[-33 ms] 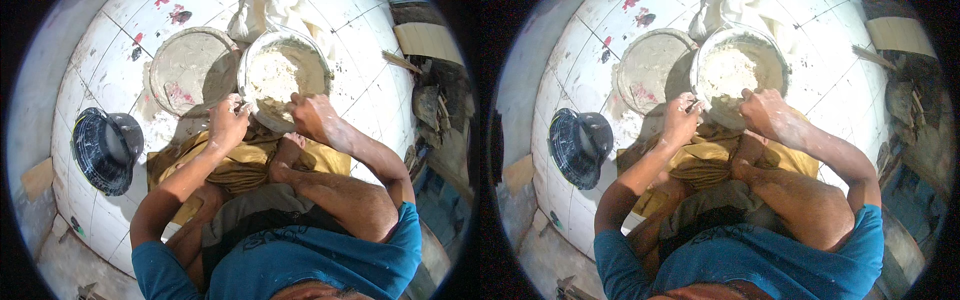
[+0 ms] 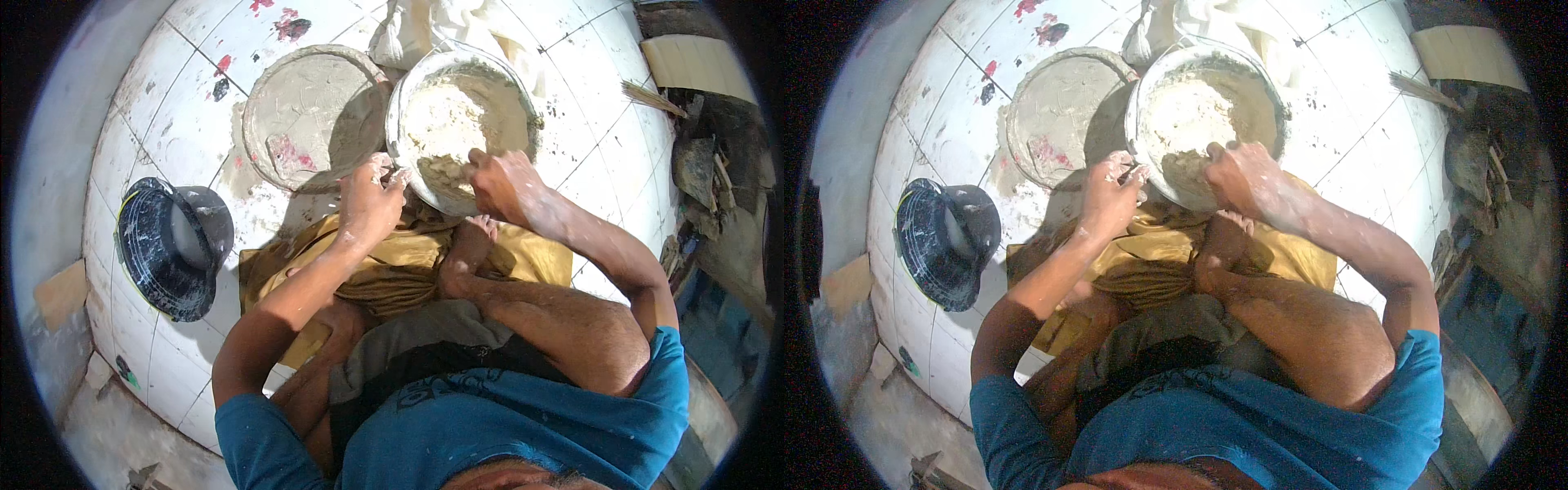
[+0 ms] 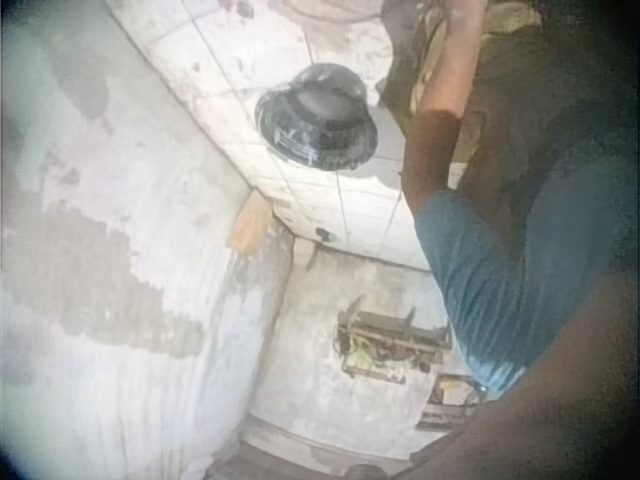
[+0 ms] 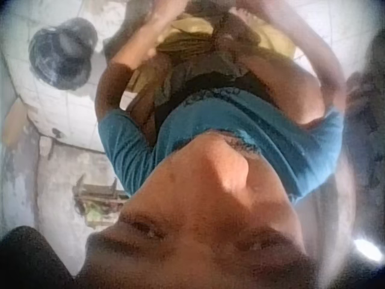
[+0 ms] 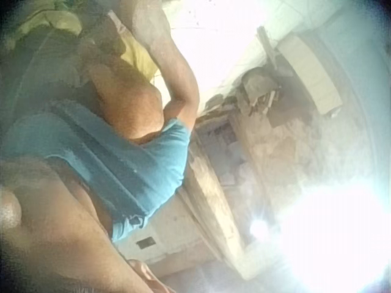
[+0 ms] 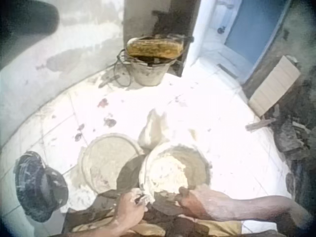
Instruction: The person mixes a white powdery substance with water in a bucket using their hands, then scoops the mixture onto a cloth and applies it to a damaged wall. The person sits on the floor during mixing and stands to apply the material.
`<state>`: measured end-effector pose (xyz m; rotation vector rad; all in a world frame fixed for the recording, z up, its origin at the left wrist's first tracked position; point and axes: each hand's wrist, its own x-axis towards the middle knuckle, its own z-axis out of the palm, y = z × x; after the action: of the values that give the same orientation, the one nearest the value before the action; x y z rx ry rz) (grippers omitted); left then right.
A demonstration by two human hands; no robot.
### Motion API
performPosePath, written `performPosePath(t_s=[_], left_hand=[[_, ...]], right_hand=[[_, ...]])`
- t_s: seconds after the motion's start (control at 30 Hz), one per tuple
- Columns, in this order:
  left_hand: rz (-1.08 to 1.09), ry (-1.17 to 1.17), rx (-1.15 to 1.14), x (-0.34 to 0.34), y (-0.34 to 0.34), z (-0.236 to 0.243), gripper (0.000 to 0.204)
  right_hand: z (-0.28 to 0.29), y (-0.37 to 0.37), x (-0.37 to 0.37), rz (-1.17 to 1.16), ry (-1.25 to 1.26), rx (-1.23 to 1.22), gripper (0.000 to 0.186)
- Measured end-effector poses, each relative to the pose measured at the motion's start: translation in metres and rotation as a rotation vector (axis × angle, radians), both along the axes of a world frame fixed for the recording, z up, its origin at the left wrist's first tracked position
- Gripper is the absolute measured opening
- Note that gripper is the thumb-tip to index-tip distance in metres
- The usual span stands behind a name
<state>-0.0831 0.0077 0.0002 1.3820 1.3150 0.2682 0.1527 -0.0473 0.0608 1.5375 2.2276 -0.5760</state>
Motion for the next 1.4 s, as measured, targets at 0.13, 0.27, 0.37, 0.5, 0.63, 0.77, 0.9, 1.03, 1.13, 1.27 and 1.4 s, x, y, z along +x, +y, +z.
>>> performPosePath(t_s=[0.13, 0.27, 0.37, 0.5, 0.63, 0.77, 0.9, 1.03, 1.13, 1.27, 1.4], left_hand=[[-0.001, -0.024, -0.041, 0.003, 0.004, 0.009, 0.026], [-0.003, -0.006, 0.025, 0.002, 0.008, 0.000, 0.027], [-0.012, -0.030, 0.005, 0.003, 0.008, 0.000, 0.027], [-0.007, -0.001, 0.000, 0.000, 0.007, -0.006, 0.026], [-0.012, 0.014, -0.006, 0.004, 0.009, -0.002, 0.027], [-0.024, -0.024, 0.007, 0.002, 0.008, 0.000, 0.028], [0.036, -0.031, 0.003, 0.004, 0.005, -0.015, 0.028], [0.013, -0.025, 0.015, 0.000, 0.006, -0.013, 0.028], [0.007, -0.012, 0.021, 0.002, 0.005, -0.008, 0.028], [-0.024, 0.033, -0.006, 0.004, 0.009, 0.004, 0.028], [0.027, -0.023, 0.015, 0.004, 0.006, -0.005, 0.027]], right_hand=[[-0.047, 0.031, 0.022, -0.087, -0.139, -0.069, 0.042], [-0.049, 0.058, 0.046, -0.188, -0.099, 0.109, 0.029], [-0.026, 0.064, 0.048, -0.231, -0.083, 0.174, 0.021], [-0.007, 0.073, 0.043, -0.224, -0.080, 0.301, 0.012], [-0.028, 0.078, 0.045, -0.212, 0.039, 0.418, 0.012], [-0.048, 0.085, 0.041, -0.253, 0.041, 0.271, 0.020], [-0.054, 0.066, 0.041, -0.210, 0.104, 0.195, 0.018], [-0.030, 0.037, 0.022, -0.118, 0.084, 0.160, 0.012], [-0.003, 0.042, 0.022, -0.173, 0.049, 0.215, 0.013], [-0.015, 0.088, 0.035, -0.230, -0.074, 0.233, 0.011], [-0.058, 0.098, 0.047, -0.182, 0.102, 0.192, 0.013]])
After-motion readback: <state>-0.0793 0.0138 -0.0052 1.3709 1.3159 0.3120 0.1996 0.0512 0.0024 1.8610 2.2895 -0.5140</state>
